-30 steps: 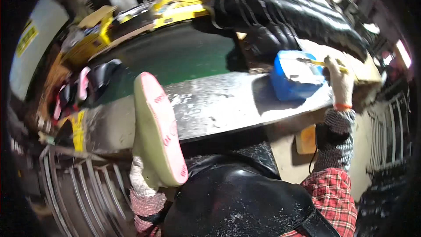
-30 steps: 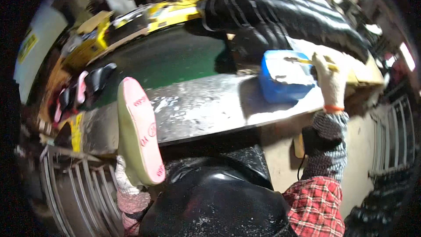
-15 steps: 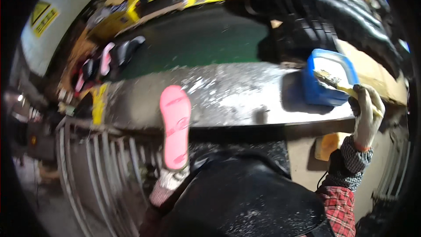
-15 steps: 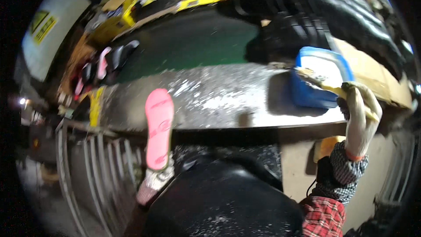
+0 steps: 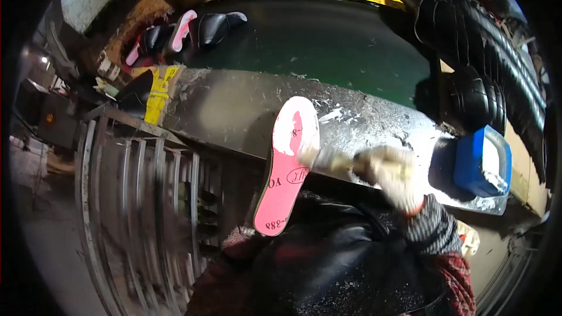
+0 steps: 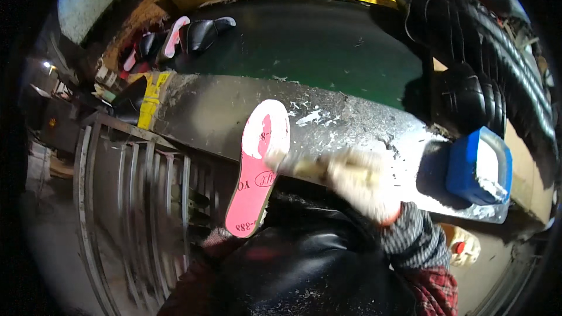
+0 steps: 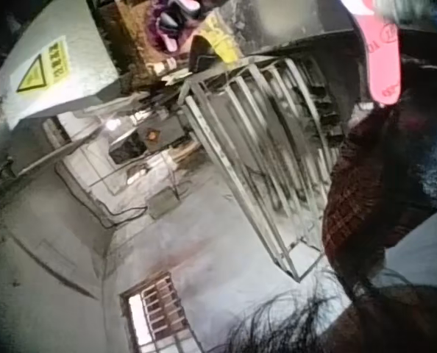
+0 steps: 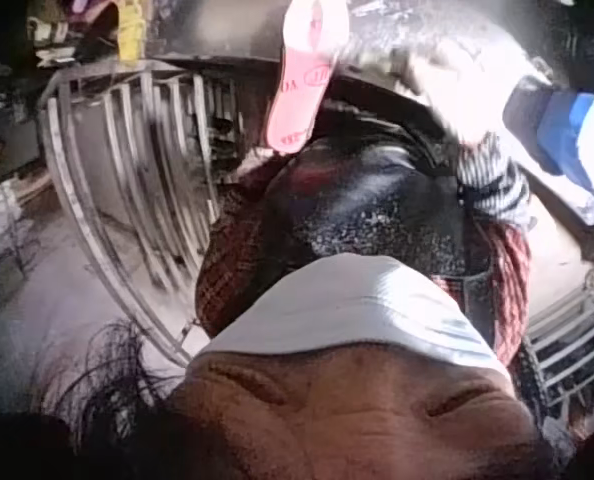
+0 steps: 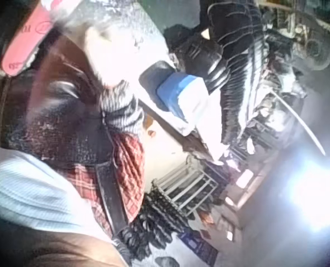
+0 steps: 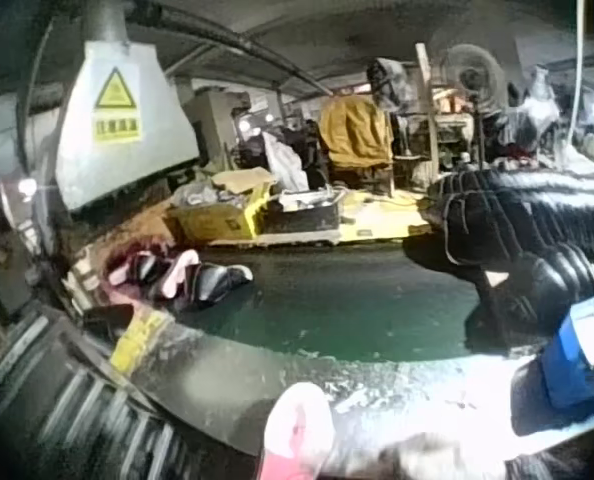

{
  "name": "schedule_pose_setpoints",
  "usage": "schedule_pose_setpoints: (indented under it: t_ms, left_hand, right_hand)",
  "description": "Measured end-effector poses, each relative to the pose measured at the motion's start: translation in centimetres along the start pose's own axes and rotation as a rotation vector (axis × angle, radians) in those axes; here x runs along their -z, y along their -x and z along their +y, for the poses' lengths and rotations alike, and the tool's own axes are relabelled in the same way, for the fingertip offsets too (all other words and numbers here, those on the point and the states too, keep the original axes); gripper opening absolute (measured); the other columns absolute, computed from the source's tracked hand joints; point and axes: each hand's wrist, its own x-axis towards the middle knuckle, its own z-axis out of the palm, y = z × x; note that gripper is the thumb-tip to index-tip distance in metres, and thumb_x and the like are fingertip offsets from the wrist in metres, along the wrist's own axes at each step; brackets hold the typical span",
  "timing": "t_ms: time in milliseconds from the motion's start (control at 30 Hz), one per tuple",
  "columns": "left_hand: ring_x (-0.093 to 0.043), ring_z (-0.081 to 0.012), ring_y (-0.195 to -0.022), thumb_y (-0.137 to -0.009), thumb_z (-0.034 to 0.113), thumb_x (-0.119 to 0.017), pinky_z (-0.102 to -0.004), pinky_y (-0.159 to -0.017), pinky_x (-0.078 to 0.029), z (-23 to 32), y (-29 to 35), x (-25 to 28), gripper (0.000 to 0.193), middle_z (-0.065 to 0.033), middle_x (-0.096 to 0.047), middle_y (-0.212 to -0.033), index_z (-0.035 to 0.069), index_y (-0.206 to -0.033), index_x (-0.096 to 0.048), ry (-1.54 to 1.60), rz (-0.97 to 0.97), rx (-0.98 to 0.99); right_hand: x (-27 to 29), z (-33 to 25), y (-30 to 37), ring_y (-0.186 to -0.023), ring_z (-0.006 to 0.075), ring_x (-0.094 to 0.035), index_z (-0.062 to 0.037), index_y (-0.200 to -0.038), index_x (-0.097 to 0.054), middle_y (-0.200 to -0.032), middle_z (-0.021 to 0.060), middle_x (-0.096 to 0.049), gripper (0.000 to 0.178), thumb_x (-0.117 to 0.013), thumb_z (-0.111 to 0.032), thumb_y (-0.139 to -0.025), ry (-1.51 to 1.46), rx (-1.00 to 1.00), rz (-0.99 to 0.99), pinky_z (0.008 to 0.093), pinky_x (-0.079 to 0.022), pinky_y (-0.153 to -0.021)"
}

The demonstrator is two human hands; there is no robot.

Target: Applying adhesive to shoe components using a brush at a manufacturing workstation.

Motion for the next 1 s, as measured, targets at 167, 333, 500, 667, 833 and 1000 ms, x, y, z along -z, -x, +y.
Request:
schedule_pose_setpoints:
  t_ms: [167, 333, 500, 667, 833, 1000]
  left_hand:
    - [-0.054, -0.0272, -0.101, -0.094, 0.046, -0.04, -0.0385, -0.08, -0.047, 0.5, -0.1, -0.4, 0.06, -0.0174, -0.053, -0.117, 0.0, -0.132, -0.042, -0.018, -0.035, -0.022]
    - [-0.052, -0.0277, -0.11, -0.095, 0.051, -0.037, -0.0412, -0.089, -0.045, 0.4, -0.4, -0.6, 0.064, -0.0174, -0.051, -0.124, 0.001, -0.135, -0.04, -0.059, -0.1, -0.013]
    - [-0.049, -0.0283, -0.12, -0.095, 0.056, -0.034, -0.0439, -0.099, -0.044, 0.3, -0.7, 0.2, 0.069, -0.0174, -0.049, -0.131, 0.002, -0.137, -0.038, -0.084, -0.173, -0.015]
    - [-0.048, -0.0211, -0.124, -0.097, 0.009, -0.044, -0.0357, -0.101, -0.043, 1.7, -1.4, 0.7, 0.043, -0.0151, -0.047, -0.136, -0.003, -0.138, -0.036, -0.784, -0.278, -0.378]
    - [-0.049, -0.024, -0.122, -0.101, 0.028, -0.036, -0.0364, -0.103, -0.042, 0.8, -4.0, 2.5, 0.053, -0.0188, -0.04, -0.142, -0.004, -0.143, -0.026, -0.356, -0.721, -0.194]
    - [-0.047, -0.0309, -0.124, -0.097, 0.038, -0.048, -0.0406, -0.105, -0.037, 1.3, 0.2, 0.1, 0.058, -0.0135, -0.045, -0.14, 0.006, -0.143, -0.036, 0.346, 0.065, -0.044]
  right_hand:
    - [-1.9, -3.6, -5.0, -0.07, 0.0087, -0.061, 0.005, -0.091, -0.065, -0.081, 0.0095, -0.067, 0.018, -0.059, -0.012, -0.091, 0.176, -0.018, 0.067, 0.0204, -0.05, -0.06]
    - [-4.3, -5.4, -2.9, -0.067, 0.0151, -0.064, -0.0003, -0.089, -0.069, -0.074, 0.0076, -0.067, 0.021, -0.065, -0.021, -0.088, 0.736, 0.486, -0.214, 0.0294, -0.052, -0.059]
    - [-5.1, -5.3, -0.2, -0.083, 0.0183, -0.064, 0.0066, -0.1, -0.061, -0.094, 0.0127, -0.065, 0.028, -0.055, -0.019, -0.094, 0.36, 0.009, -0.29, 0.0293, -0.054, -0.07]
    - [-3.3, -3.0, 2.5, -0.087, 0.022, -0.065, 0.0052, -0.103, -0.062, -0.105, 0.0147, -0.065, 0.026, -0.061, -0.018, -0.091, -0.021, -0.222, -0.219, 0.0292, -0.056, -0.077]
    - [-3.4, -2.8, 2.6, -0.088, 0.0218, -0.066, 0.0032, -0.103, -0.064, -0.099, 0.0161, -0.066, 0.023, -0.066, -0.015, -0.088, 0.063, 0.102, -0.204, 0.028, -0.056, -0.075]
    - [1.3, 1.3, -1.6, -0.091, 0.0141, -0.062, 0.0012, -0.116, -0.06, -0.103, 0.0086, -0.066, 0.031, -0.063, -0.017, -0.091, 0.097, -0.053, 0.053, 0.0261, -0.051, -0.08]
